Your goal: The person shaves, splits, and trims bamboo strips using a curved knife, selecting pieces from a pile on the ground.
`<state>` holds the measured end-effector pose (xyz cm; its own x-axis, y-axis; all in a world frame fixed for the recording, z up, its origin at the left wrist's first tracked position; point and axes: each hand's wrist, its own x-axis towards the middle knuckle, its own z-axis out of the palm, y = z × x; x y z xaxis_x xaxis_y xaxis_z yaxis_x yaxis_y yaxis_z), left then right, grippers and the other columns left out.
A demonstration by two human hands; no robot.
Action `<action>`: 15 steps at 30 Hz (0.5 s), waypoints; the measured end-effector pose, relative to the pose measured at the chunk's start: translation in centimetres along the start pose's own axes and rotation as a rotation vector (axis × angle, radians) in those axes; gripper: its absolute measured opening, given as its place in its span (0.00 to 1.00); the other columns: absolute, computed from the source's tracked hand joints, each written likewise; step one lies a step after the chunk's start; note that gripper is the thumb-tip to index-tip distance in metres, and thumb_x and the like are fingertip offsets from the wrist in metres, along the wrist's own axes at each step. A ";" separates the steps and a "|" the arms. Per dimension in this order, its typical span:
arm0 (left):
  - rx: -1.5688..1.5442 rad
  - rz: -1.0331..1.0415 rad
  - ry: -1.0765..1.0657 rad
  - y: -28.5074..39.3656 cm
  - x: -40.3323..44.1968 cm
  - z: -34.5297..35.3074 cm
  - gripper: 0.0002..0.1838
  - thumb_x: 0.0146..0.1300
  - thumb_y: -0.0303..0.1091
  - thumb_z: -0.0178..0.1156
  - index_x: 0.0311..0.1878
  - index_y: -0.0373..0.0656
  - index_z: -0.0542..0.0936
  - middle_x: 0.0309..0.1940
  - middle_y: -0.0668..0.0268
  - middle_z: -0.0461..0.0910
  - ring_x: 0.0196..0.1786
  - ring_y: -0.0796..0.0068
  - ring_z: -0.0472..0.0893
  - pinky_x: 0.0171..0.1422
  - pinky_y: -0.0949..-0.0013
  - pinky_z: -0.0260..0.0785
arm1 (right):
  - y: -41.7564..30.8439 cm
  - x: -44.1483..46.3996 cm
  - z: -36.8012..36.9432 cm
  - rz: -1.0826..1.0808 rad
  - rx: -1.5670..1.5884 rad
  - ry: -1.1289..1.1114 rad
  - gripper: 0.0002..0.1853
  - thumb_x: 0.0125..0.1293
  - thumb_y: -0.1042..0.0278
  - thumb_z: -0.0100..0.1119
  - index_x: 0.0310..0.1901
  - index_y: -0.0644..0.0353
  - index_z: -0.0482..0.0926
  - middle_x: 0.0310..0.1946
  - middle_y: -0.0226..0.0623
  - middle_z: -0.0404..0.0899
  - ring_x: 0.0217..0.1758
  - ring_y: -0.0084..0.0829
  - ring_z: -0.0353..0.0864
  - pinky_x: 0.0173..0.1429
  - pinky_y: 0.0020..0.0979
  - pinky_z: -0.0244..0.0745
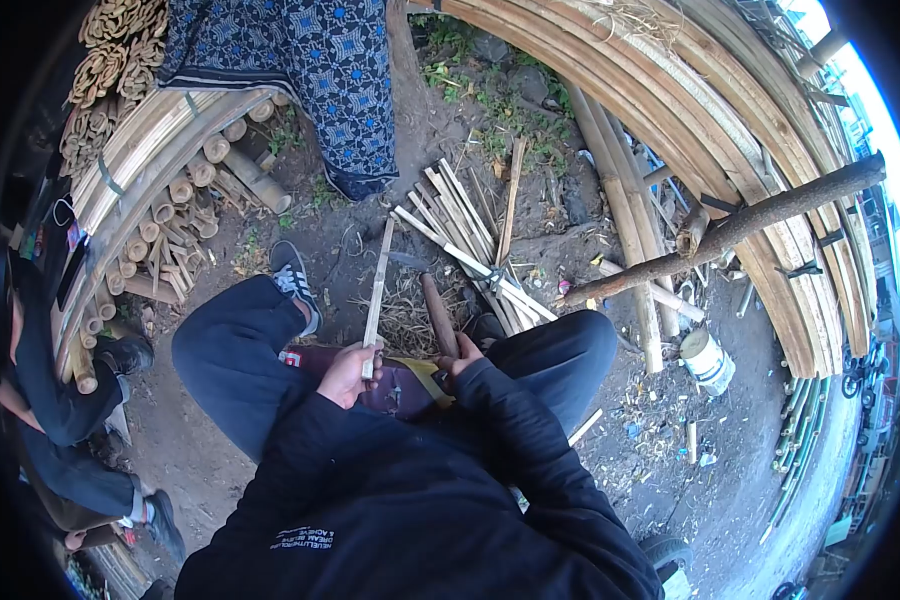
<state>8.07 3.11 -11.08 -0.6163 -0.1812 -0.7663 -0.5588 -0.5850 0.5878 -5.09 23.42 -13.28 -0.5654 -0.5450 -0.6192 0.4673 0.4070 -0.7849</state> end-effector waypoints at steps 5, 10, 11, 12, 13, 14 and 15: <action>-0.106 -0.058 -0.021 0.0 0.3 0.4 0.24 0.74 0.53 0.36 0.55 0.46 0.73 0.25 0.73 0.72 0.26 0.79 0.70 0.31 0.70 0.60 | -0.9 -1.4 0.5 -0.049 -0.052 0.057 0.28 0.59 0.68 0.65 0.59 0.61 0.65 0.27 0.35 0.72 0.22 0.26 0.72 0.24 0.29 0.67; -0.214 -0.063 0.000 0.1 0.7 0.6 0.26 0.73 0.56 0.33 0.54 0.47 0.72 0.24 0.74 0.68 0.24 0.79 0.65 0.31 0.69 0.57 | 3.2 0.4 -0.6 -0.100 -0.224 0.080 0.28 0.58 0.64 0.67 0.58 0.62 0.67 0.31 0.37 0.77 0.30 0.30 0.77 0.29 0.33 0.72; -0.212 -0.063 -0.002 0.1 0.7 0.7 0.26 0.73 0.56 0.33 0.54 0.47 0.72 0.24 0.74 0.68 0.24 0.79 0.65 0.31 0.69 0.57 | 3.6 0.9 -0.9 -0.101 -0.223 0.083 0.28 0.58 0.64 0.67 0.58 0.62 0.67 0.31 0.37 0.77 0.30 0.30 0.77 0.29 0.33 0.72; -0.232 -0.059 0.000 0.2 0.5 0.8 0.27 0.73 0.56 0.32 0.54 0.47 0.72 0.23 0.74 0.67 0.24 0.79 0.65 0.31 0.69 0.57 | 4.0 1.3 -1.2 -0.050 -0.229 0.070 0.29 0.57 0.62 0.67 0.58 0.62 0.68 0.33 0.38 0.78 0.33 0.31 0.78 0.31 0.34 0.74; -0.252 -0.055 0.001 0.2 0.4 0.8 0.27 0.73 0.57 0.32 0.54 0.47 0.72 0.22 0.74 0.66 0.23 0.79 0.64 0.30 0.69 0.56 | 4.5 1.7 -1.4 0.000 -0.235 0.058 0.31 0.56 0.61 0.68 0.59 0.63 0.68 0.35 0.39 0.79 0.35 0.32 0.78 0.33 0.35 0.76; -0.252 -0.055 -0.001 0.2 0.4 0.8 0.27 0.73 0.57 0.32 0.54 0.47 0.72 0.22 0.74 0.66 0.23 0.79 0.64 0.30 0.69 0.56 | 3.6 1.2 -1.0 0.000 -0.236 0.060 0.31 0.56 0.61 0.68 0.59 0.63 0.68 0.35 0.39 0.79 0.35 0.32 0.78 0.33 0.35 0.76; -0.299 -0.055 0.001 0.1 0.3 0.9 0.27 0.73 0.57 0.32 0.54 0.46 0.72 0.21 0.74 0.66 0.23 0.79 0.64 0.30 0.69 0.56 | 1.7 0.0 -0.4 0.011 -0.149 0.049 0.29 0.57 0.62 0.67 0.58 0.63 0.69 0.33 0.37 0.78 0.32 0.28 0.76 0.32 0.32 0.74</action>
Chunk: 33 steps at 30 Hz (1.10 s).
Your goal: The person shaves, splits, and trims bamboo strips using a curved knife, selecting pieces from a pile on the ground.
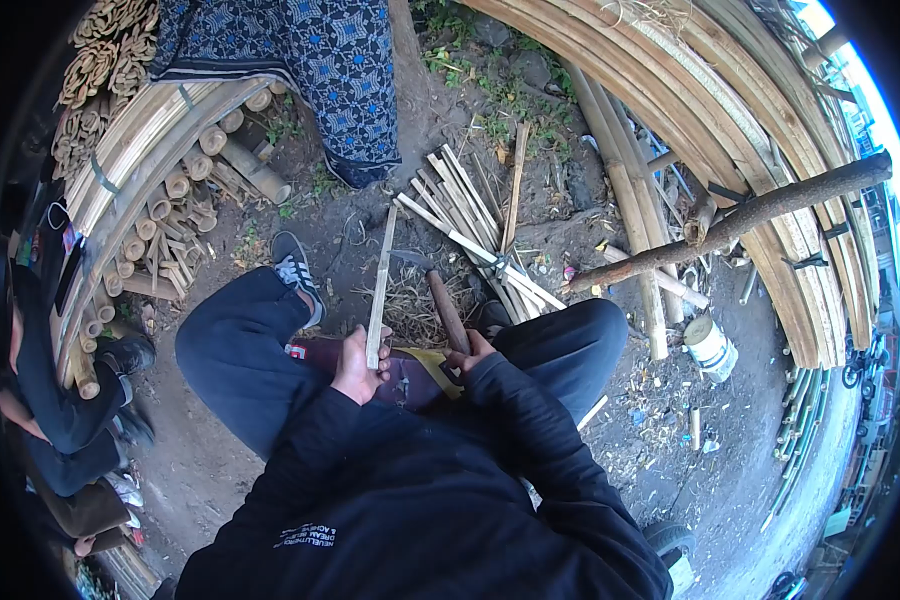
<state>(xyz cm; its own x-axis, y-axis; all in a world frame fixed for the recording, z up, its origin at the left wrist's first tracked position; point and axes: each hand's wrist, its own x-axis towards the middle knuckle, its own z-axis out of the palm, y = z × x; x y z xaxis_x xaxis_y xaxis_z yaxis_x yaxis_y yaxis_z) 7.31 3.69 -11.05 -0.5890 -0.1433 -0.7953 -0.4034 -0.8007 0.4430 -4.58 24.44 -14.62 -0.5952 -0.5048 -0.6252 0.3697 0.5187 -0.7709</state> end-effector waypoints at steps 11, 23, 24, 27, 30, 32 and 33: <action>-0.159 -0.048 -0.043 -1.2 1.0 -0.2 0.24 0.71 0.53 0.37 0.55 0.47 0.71 0.20 0.73 0.65 0.19 0.80 0.65 0.21 0.72 0.56 | -3.4 -3.6 1.0 0.172 -0.025 0.079 0.26 0.59 0.62 0.65 0.58 0.60 0.71 0.33 0.34 0.76 0.29 0.24 0.74 0.31 0.26 0.71; 0.016 0.055 -0.098 0.5 -0.7 1.4 0.14 0.71 0.42 0.45 0.48 0.43 0.72 0.20 0.72 0.67 0.19 0.79 0.68 0.20 0.73 0.59 | -9.1 -9.0 0.8 0.196 -0.053 0.052 0.24 0.61 0.64 0.65 0.57 0.61 0.71 0.31 0.28 0.75 0.26 0.19 0.72 0.29 0.24 0.68; 0.000 0.055 -0.112 0.8 -0.6 1.3 0.13 0.70 0.40 0.47 0.48 0.42 0.72 0.20 0.71 0.68 0.18 0.79 0.69 0.18 0.74 0.59 | -9.3 -9.1 0.7 0.202 -0.068 0.053 0.24 0.61 0.64 0.65 0.57 0.61 0.71 0.31 0.28 0.75 0.26 0.19 0.72 0.29 0.24 0.68; 0.010 0.045 -0.109 1.4 -0.6 1.2 0.15 0.71 0.44 0.45 0.47 0.42 0.72 0.20 0.70 0.68 0.19 0.79 0.69 0.18 0.73 0.59 | -10.1 -8.8 0.6 0.267 -0.051 0.058 0.23 0.61 0.66 0.65 0.56 0.60 0.71 0.31 0.27 0.74 0.25 0.18 0.71 0.27 0.23 0.66; -0.073 -0.010 -0.093 2.3 -1.3 1.1 0.19 0.72 0.49 0.42 0.46 0.43 0.72 0.19 0.70 0.69 0.19 0.78 0.70 0.18 0.73 0.59 | -10.7 -8.6 0.8 0.241 -0.050 0.031 0.30 0.59 0.62 0.66 0.60 0.64 0.68 0.36 0.32 0.77 0.32 0.22 0.74 0.35 0.26 0.71; -0.102 -0.017 -0.107 1.7 -0.7 0.6 0.20 0.72 0.51 0.41 0.45 0.43 0.72 0.19 0.70 0.69 0.19 0.78 0.70 0.19 0.72 0.60 | -11.3 -8.5 1.0 0.232 -0.035 -0.016 0.30 0.60 0.62 0.65 0.61 0.64 0.67 0.40 0.33 0.77 0.36 0.21 0.74 0.38 0.25 0.71; -0.123 -0.007 -0.128 1.4 -0.6 0.4 0.22 0.73 0.54 0.39 0.44 0.44 0.72 0.19 0.70 0.69 0.19 0.77 0.71 0.19 0.72 0.60 | -11.4 -8.6 1.1 0.253 -0.032 -0.020 0.30 0.60 0.62 0.65 0.61 0.64 0.67 0.40 0.33 0.77 0.36 0.21 0.74 0.38 0.25 0.71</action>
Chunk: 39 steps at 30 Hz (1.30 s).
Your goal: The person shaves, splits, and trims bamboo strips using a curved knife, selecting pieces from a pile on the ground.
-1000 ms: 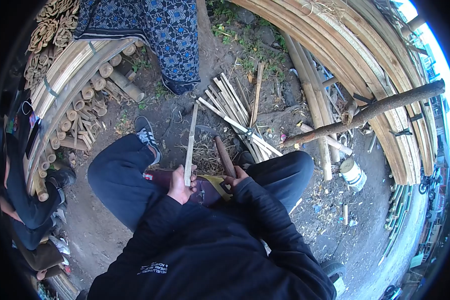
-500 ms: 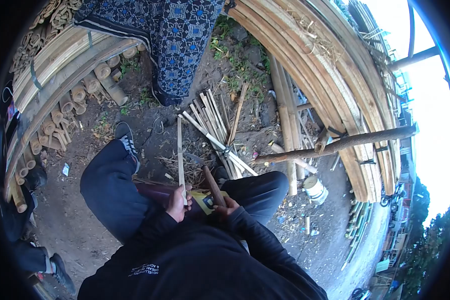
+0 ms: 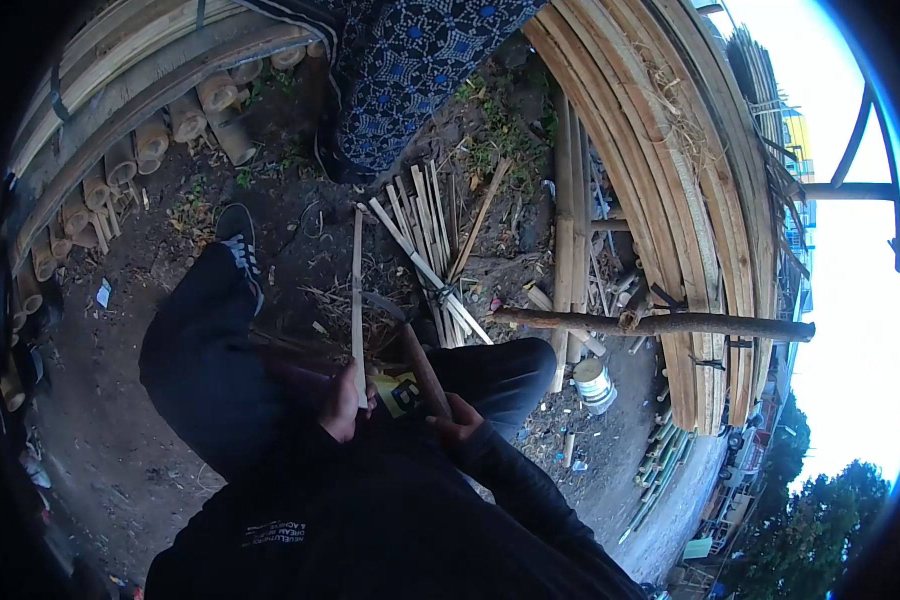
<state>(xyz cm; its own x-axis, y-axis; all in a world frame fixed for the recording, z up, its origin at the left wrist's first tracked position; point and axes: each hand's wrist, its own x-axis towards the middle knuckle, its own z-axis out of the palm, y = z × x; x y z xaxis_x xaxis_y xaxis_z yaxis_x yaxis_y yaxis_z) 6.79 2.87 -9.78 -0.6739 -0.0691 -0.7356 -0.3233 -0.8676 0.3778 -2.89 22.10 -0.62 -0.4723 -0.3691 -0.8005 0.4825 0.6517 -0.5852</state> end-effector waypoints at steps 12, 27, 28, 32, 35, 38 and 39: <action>0.167 0.037 0.028 -1.2 0.8 0.4 0.13 0.72 0.40 0.41 0.45 0.43 0.72 0.20 0.68 0.72 0.18 0.78 0.71 0.20 0.74 0.61 | 2.1 -0.8 -0.5 -0.306 -0.094 -0.130 0.35 0.65 0.65 0.58 0.70 0.64 0.56 0.54 0.38 0.73 0.55 0.26 0.72 0.58 0.28 0.67; 0.229 0.116 0.146 -4.9 1.4 -0.4 0.05 0.63 0.34 0.44 0.38 0.48 0.69 0.23 0.70 0.69 0.21 0.78 0.68 0.23 0.71 0.61 | 7.6 1.7 -2.7 -0.164 -0.180 -0.293 0.31 0.58 0.64 0.60 0.62 0.66 0.64 0.44 0.37 0.75 0.45 0.28 0.75 0.48 0.29 0.71; 0.247 0.100 0.156 -5.5 1.2 -0.3 0.05 0.63 0.34 0.44 0.38 0.48 0.69 0.23 0.71 0.69 0.21 0.79 0.68 0.22 0.72 0.60 | 7.9 1.4 -2.4 -0.160 -0.118 -0.307 0.31 0.57 0.65 0.60 0.62 0.66 0.64 0.44 0.37 0.75 0.46 0.28 0.75 0.49 0.29 0.70; 0.294 0.106 0.190 -6.7 1.2 -0.9 0.07 0.67 0.34 0.43 0.44 0.47 0.69 0.24 0.72 0.69 0.20 0.81 0.68 0.19 0.75 0.57 | 9.4 1.2 -1.5 -0.234 -0.024 -0.329 0.34 0.57 0.65 0.60 0.65 0.65 0.61 0.48 0.37 0.73 0.51 0.29 0.72 0.55 0.29 0.66; 0.292 0.092 0.208 -6.8 0.6 -0.4 0.07 0.66 0.34 0.42 0.42 0.48 0.69 0.24 0.73 0.67 0.21 0.81 0.66 0.20 0.75 0.56 | 9.4 0.6 -1.5 -0.217 0.033 -0.352 0.36 0.57 0.66 0.60 0.67 0.64 0.59 0.52 0.38 0.71 0.56 0.30 0.69 0.60 0.28 0.63; 0.328 0.110 0.205 -7.4 0.7 -0.6 0.07 0.66 0.34 0.43 0.44 0.47 0.69 0.24 0.73 0.67 0.20 0.82 0.66 0.19 0.74 0.58 | 8.9 -0.3 -1.5 -0.210 0.064 -0.378 0.38 0.58 0.67 0.59 0.70 0.63 0.56 0.55 0.39 0.70 0.58 0.29 0.67 0.61 0.27 0.61; 0.329 0.115 0.197 -7.5 0.5 -0.4 0.07 0.66 0.34 0.43 0.44 0.47 0.69 0.24 0.73 0.67 0.20 0.82 0.66 0.19 0.74 0.58 | 9.0 -0.4 -1.6 -0.217 0.062 -0.371 0.38 0.58 0.67 0.59 0.70 0.63 0.56 0.55 0.39 0.70 0.58 0.29 0.67 0.61 0.27 0.61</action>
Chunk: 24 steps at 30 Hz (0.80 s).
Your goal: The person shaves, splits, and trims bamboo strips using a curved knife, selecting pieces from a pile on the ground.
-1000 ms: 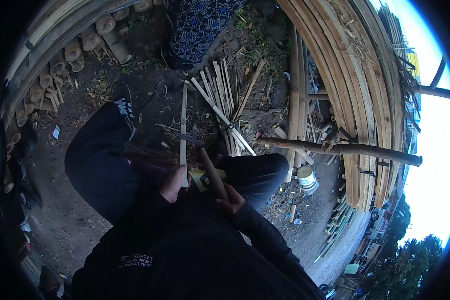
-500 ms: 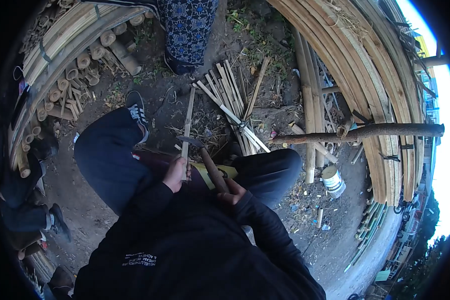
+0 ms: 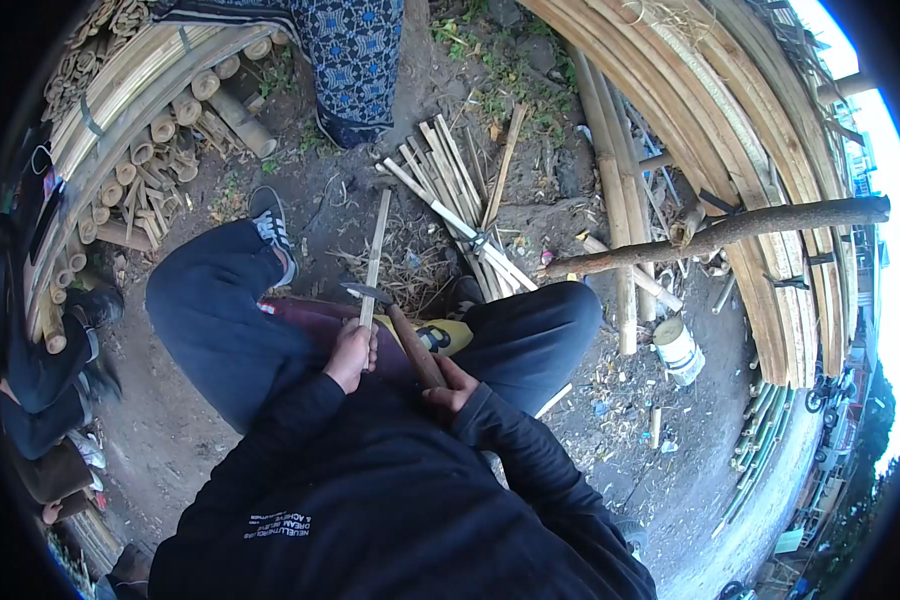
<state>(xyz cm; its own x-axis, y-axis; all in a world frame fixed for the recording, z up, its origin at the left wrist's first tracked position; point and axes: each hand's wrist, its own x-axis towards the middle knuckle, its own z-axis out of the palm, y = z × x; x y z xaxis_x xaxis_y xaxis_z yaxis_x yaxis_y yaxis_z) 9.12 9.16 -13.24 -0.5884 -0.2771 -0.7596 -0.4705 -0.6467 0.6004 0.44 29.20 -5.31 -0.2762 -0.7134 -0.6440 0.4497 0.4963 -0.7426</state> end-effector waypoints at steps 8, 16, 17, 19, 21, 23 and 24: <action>-0.158 0.136 -0.087 -3.0 3.1 -1.2 0.05 0.72 0.36 0.45 0.45 0.48 0.69 0.24 0.73 0.69 0.18 0.83 0.69 0.14 0.76 0.61 | -0.1 0.2 -0.4 0.015 -0.114 0.006 0.41 0.59 0.68 0.58 0.72 0.66 0.50 0.60 0.43 0.67 0.63 0.31 0.65 0.66 0.26 0.58; -0.147 0.222 -0.139 -3.8 2.2 -1.7 0.07 0.72 0.36 0.46 0.49 0.48 0.67 0.26 0.72 0.69 0.19 0.82 0.70 0.14 0.77 0.60 | -2.1 -0.7 0.4 0.013 -0.204 -0.027 0.41 0.61 0.72 0.56 0.73 0.67 0.46 0.66 0.46 0.62 0.70 0.31 0.59 0.70 0.25 0.53; -0.252 0.162 -0.149 -3.6 1.9 -1.6 0.06 0.71 0.36 0.48 0.48 0.49 0.68 0.26 0.71 0.70 0.19 0.81 0.71 0.13 0.76 0.61 | -2.0 -0.8 0.6 0.001 -0.217 -0.029 0.42 0.61 0.73 0.56 0.73 0.66 0.45 0.67 0.46 0.61 0.71 0.30 0.58 0.70 0.24 0.52; -0.353 0.097 -0.156 -3.6 1.8 -1.7 0.06 0.71 0.36 0.50 0.47 0.49 0.69 0.27 0.71 0.72 0.18 0.80 0.72 0.13 0.76 0.61 | -1.6 -1.2 1.2 -0.119 -0.346 -0.027 0.43 0.62 0.74 0.55 0.74 0.65 0.42 0.69 0.46 0.58 0.72 0.29 0.55 0.71 0.23 0.49; -0.461 0.083 -0.175 -4.1 2.0 -2.0 0.05 0.71 0.36 0.50 0.47 0.49 0.69 0.25 0.71 0.71 0.18 0.81 0.73 0.13 0.76 0.61 | -1.4 -1.0 1.5 -0.225 -0.459 -0.026 0.44 0.62 0.74 0.55 0.75 0.63 0.40 0.70 0.46 0.56 0.73 0.28 0.54 0.71 0.22 0.48; -0.372 0.111 -0.142 -4.5 2.5 -1.8 0.05 0.71 0.36 0.50 0.46 0.49 0.69 0.25 0.71 0.71 0.18 0.81 0.72 0.12 0.75 0.60 | -1.7 -0.1 1.6 0.030 -0.171 0.016 0.46 0.62 0.75 0.54 0.75 0.61 0.37 0.73 0.45 0.52 0.75 0.27 0.50 0.72 0.21 0.45; -0.283 0.142 -0.112 -4.7 2.8 -1.6 0.05 0.71 0.36 0.50 0.46 0.50 0.69 0.24 0.71 0.71 0.18 0.81 0.72 0.12 0.75 0.60 | -1.7 0.2 1.7 0.030 -0.172 0.018 0.46 0.62 0.75 0.54 0.75 0.61 0.37 0.73 0.45 0.52 0.75 0.27 0.50 0.72 0.21 0.45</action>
<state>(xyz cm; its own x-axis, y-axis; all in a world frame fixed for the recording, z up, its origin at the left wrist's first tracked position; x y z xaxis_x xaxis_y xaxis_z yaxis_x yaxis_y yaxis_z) 10.74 10.33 -18.58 -0.7107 -0.3092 -0.6319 -0.1865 -0.7833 0.5930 1.11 27.39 -3.84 -0.2807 -0.6888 -0.6684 0.3067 0.5955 -0.7425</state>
